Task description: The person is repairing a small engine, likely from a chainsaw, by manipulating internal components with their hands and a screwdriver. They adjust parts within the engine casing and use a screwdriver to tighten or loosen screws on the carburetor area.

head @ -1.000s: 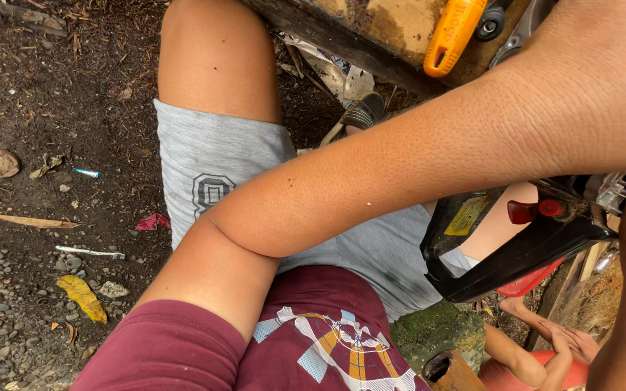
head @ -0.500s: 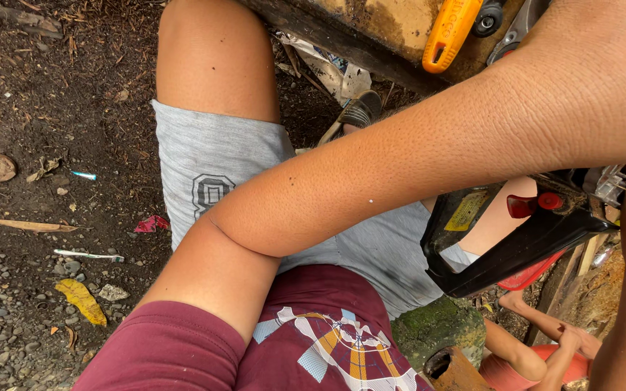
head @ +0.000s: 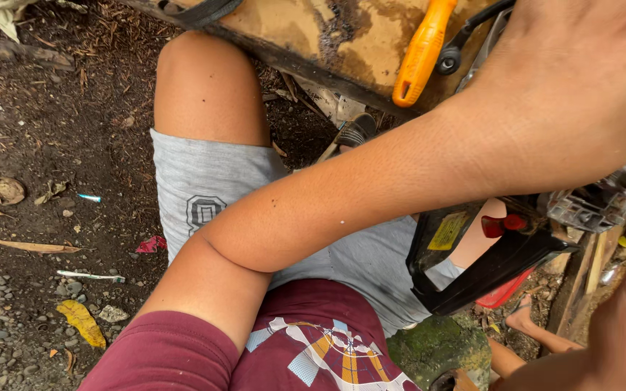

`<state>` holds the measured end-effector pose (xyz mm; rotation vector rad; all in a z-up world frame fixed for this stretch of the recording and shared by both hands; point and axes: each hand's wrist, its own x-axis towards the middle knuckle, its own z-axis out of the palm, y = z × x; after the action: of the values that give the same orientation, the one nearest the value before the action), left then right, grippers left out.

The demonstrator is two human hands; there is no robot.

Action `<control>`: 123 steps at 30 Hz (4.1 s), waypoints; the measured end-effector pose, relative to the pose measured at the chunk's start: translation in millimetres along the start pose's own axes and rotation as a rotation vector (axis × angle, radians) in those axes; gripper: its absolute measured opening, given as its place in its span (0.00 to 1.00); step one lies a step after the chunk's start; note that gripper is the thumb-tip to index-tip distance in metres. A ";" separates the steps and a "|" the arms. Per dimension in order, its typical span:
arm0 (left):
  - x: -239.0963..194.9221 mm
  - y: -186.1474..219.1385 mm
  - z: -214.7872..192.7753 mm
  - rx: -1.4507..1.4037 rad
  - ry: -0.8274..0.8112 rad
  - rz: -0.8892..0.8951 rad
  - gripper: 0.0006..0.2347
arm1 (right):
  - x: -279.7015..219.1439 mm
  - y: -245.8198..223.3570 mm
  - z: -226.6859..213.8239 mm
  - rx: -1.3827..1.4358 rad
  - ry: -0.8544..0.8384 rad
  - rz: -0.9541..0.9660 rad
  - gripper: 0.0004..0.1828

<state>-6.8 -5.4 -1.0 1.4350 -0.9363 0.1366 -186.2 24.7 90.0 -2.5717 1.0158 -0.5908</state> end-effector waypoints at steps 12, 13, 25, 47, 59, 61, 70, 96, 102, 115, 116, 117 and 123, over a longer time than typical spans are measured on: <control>-4.6 1.1 -25.7 0.074 -0.044 -0.013 0.25 | 4.2 -14.6 -7.7 -0.312 -0.055 -0.173 0.17; -3.5 2.3 -26.1 0.092 -0.056 -0.031 0.26 | 11.4 -11.1 -12.1 -0.388 -0.117 -0.239 0.16; -10.7 -5.4 -25.6 0.046 0.011 0.083 0.23 | 16.3 35.5 -11.6 -0.170 -0.099 -0.067 0.14; -36.2 74.2 -65.8 0.555 -0.225 0.179 0.05 | 44.2 94.1 47.2 0.913 -0.156 -0.323 0.19; -5.7 75.2 -55.3 0.808 -0.385 0.547 0.06 | 45.8 101.5 64.2 0.963 0.004 -0.330 0.20; 3.3 74.5 -53.3 0.875 -0.411 0.635 0.07 | 47.9 102.3 68.7 0.977 0.021 -0.322 0.20; 25.5 66.1 -48.0 0.971 -0.536 0.826 0.10 | 54.7 95.5 68.0 0.962 0.075 -0.321 0.21; 39.3 53.3 -44.9 0.927 -0.650 1.018 0.10 | 51.1 94.0 68.7 0.979 0.105 -0.316 0.23; 32.9 43.3 -47.2 0.882 -0.660 1.002 0.12 | 45.8 89.0 67.2 1.015 0.110 -0.285 0.24; 25.7 67.0 -53.2 0.863 -0.654 0.859 0.10 | 49.1 81.9 60.4 0.956 0.127 -0.327 0.35; 26.6 68.1 -53.7 0.891 -0.632 0.885 0.10 | 49.8 81.1 60.8 0.947 0.140 -0.329 0.36; 26.7 68.9 -54.3 0.899 -0.608 0.897 0.10 | 50.3 80.4 60.9 0.935 0.157 -0.328 0.36; 23.8 66.5 -60.3 0.870 -0.601 0.886 0.12 | 50.5 88.0 57.5 0.711 0.223 -0.328 0.35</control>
<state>-3.3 49.7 73.7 1.7565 -2.1543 0.8915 -175.4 -64.6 15.8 -2.0527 0.3267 -1.1079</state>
